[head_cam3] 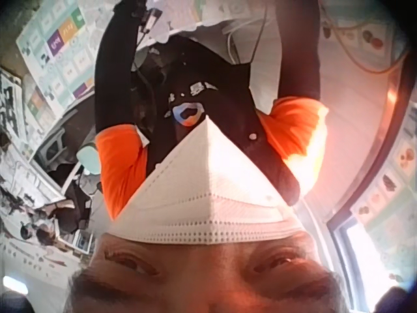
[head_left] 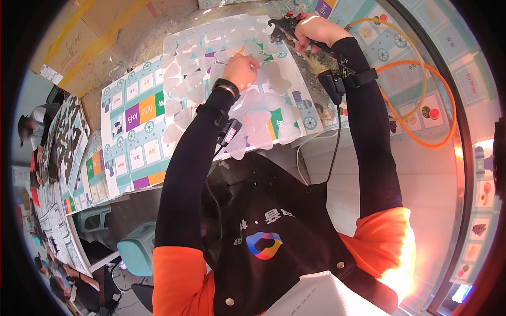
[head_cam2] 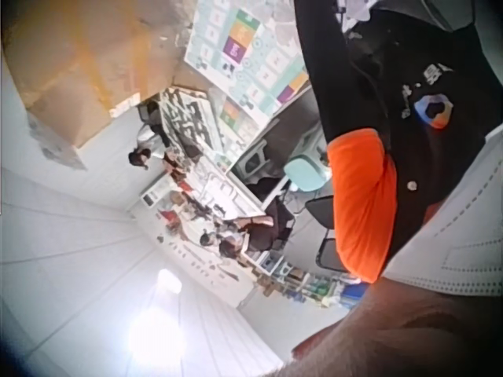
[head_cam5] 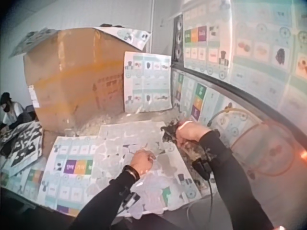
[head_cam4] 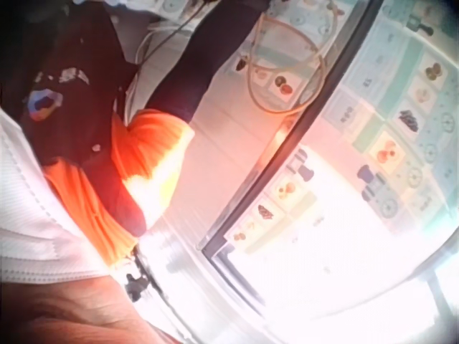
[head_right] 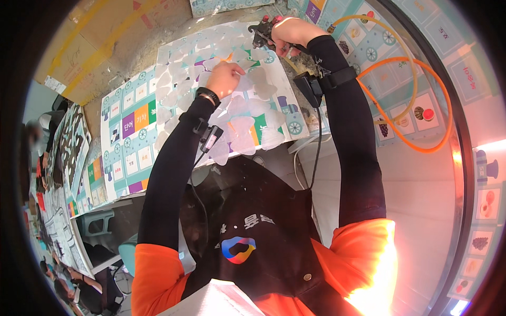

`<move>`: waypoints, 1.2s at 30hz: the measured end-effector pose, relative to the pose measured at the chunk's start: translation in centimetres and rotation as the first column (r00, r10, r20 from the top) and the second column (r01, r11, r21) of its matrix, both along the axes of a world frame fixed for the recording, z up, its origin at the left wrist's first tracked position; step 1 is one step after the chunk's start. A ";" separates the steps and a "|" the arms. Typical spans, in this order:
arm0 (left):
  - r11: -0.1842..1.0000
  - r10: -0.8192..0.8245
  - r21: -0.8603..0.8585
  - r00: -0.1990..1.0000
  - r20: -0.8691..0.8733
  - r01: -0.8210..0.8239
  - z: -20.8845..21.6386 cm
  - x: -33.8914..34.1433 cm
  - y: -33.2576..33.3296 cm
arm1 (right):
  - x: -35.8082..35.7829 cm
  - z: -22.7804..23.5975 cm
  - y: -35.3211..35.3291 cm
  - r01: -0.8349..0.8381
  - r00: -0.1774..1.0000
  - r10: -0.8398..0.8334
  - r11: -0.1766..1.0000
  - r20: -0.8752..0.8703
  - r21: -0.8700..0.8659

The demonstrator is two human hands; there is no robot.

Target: The recorder is applying adhesive to several shoe upper components using a spray gun at a workstation.

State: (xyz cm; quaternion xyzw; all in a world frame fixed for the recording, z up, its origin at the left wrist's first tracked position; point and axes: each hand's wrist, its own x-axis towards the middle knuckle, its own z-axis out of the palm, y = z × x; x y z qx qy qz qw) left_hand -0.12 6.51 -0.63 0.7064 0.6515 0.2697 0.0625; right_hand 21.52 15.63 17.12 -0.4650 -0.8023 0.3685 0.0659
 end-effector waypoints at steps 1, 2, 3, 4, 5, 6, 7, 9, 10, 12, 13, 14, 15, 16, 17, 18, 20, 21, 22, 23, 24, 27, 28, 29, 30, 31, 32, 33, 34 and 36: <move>0.998 0.047 0.025 0.992 0.113 -0.051 0.5 -0.4 -0.4 | -0.1 -0.3 0.4 0.002 1.000 -0.002 1.000 -0.001 -0.002; 0.993 0.099 0.046 0.970 0.223 -0.112 1.3 -1.1 -1.1 | -0.5 -0.5 0.9 -0.080 0.996 0.078 0.996 0.043 0.040; 0.981 0.129 0.115 0.965 0.228 -0.158 1.7 -1.9 -2.0 | -1.0 -0.6 1.1 -0.163 0.983 0.156 0.984 0.092 0.075; 0.980 0.136 0.112 0.964 0.228 -0.165 2.2 -2.8 -2.9 | -1.6 -0.7 1.1 -0.169 0.982 0.162 0.983 0.092 0.073; 0.981 0.146 0.080 0.949 0.280 -0.174 2.9 -3.8 -4.1 | -2.5 -0.6 1.0 -0.188 0.971 0.172 0.979 0.166 0.082; 0.983 0.150 0.050 0.932 0.331 -0.176 3.2 -4.4 -4.9 | -2.9 -0.5 1.1 -0.200 0.956 0.173 0.975 0.238 0.093; 0.983 0.149 0.051 0.932 0.331 -0.175 3.4 -4.9 -5.6 | -3.4 -1.4 2.1 -0.105 0.974 0.095 0.994 0.207 0.040; 0.981 0.187 -0.017 0.937 0.296 -0.191 3.4 -6.2 -6.9 | -4.5 -1.7 2.2 -0.104 0.970 0.094 0.994 0.222 0.036; 0.980 0.192 -0.017 0.935 0.297 -0.196 3.4 -6.6 -7.2 | -4.9 -1.8 2.3 -0.093 0.968 0.083 0.995 0.237 0.030; 0.980 0.194 -0.027 0.930 0.312 -0.195 2.8 -7.1 -7.8 | -5.4 -2.4 2.8 -0.096 0.972 0.093 0.995 0.218 0.000; 0.981 0.192 -0.029 0.930 0.314 -0.193 2.5 -7.0 -7.7 | -5.5 -2.8 3.1 -0.095 0.976 0.099 0.995 0.196 -0.030; 0.984 0.177 -0.045 0.928 0.327 -0.172 2.0 -7.1 -7.5 | -6.0 -2.5 2.5 -0.103 0.974 0.107 0.994 0.200 -0.031; 0.987 0.161 -0.060 0.926 0.341 -0.149 1.6 -7.1 -7.2 | -6.4 -2.2 2.0 -0.108 0.971 0.111 0.994 0.213 -0.026; 0.986 0.166 -0.062 0.924 0.344 -0.154 1.2 -6.8 -6.6 | -6.8 -1.9 1.4 -0.113 0.967 0.115 0.993 0.226 -0.021; 0.991 0.129 -0.074 0.933 0.336 -0.110 0.9 -5.8 -5.4 | -6.6 -1.8 1.5 -0.109 0.967 0.111 0.994 0.228 -0.021; 0.994 0.092 -0.088 0.940 0.328 -0.067 0.7 -5.0 -4.3 | -6.4 -1.7 1.5 -0.113 0.970 0.116 0.993 0.213 -0.025; 0.990 0.109 -0.113 0.959 0.261 -0.082 0.5 -3.1 -1.6 | -6.0 -1.7 1.4 -0.108 0.973 0.113 0.994 0.200 -0.032; 0.985 0.131 -0.134 0.973 0.191 -0.106 0.3 -2.5 -0.4 | -5.9 -1.5 1.3 -0.094 0.981 0.091 0.995 0.171 0.009; 0.986 0.124 -0.133 0.973 0.192 -0.099 0.0 -2.1 0.5 | -5.7 -1.3 1.1 -0.078 0.987 0.070 0.996 0.142 0.052; 0.972 0.192 -0.165 0.971 0.144 -0.168 -0.2 -1.6 1.3 | -5.5 -0.9 0.7 -0.071 0.988 0.063 0.996 0.144 0.054; 0.952 0.257 -0.192 0.962 0.093 -0.236 -0.4 -1.2 2.0 | -5.3 -0.7 0.2 -0.065 0.993 0.059 0.996 0.102 0.055; 0.932 0.284 -0.243 0.958 0.033 -0.268 -0.5 -0.2 3.1 | -4.6 -0.3 -1.1 -0.020 0.999 0.018 0.999 0.047 0.037; 0.914 0.298 -0.286 0.954 -0.001 -0.286 -0.3 0.1 3.5 | -4.3 -0.2 -1.2 0.005 0.999 -0.005 1.000 0.035 0.015; 0.918 0.289 -0.284 0.957 -0.002 -0.277 -0.3 0.4 3.8 | -3.9 -0.2 -1.2 0.013 0.999 -0.013 1.000 0.044 -0.006; 0.909 0.297 -0.307 0.955 -0.002 -0.283 -0.2 0.6 4.0 | -3.5 -0.2 -1.2 0.022 0.999 -0.022 1.000 0.042 -0.004; 0.898 0.307 -0.330 0.952 -0.002 -0.291 -0.1 0.8 4.2 | -3.1 -0.2 -1.2 0.006 0.999 -0.006 1.000 0.037 0.015; 0.898 0.309 -0.327 0.951 -0.002 -0.292 -0.6 0.7 4.5 | -3.0 -0.1 -1.4 -0.019 0.999 0.018 0.999 0.033 0.035; 0.908 0.319 -0.293 0.948 0.016 -0.300 -1.3 0.3 4.7 | -3.1 0.0 -1.5 -0.028 0.999 0.027 0.999 0.033 0.038; 0.915 0.330 -0.258 0.944 0.034 -0.310 -2.0 -0.1 4.9 | -3.2 0.2 -1.6 -0.053 0.998 0.052 0.998 0.031 0.030; 0.957 0.193 -0.226 0.981 0.037 -0.180 -1.2 1.0 4.5 | -2.0 -0.2 -1.0 -0.044 0.999 0.044 0.999 0.025 0.017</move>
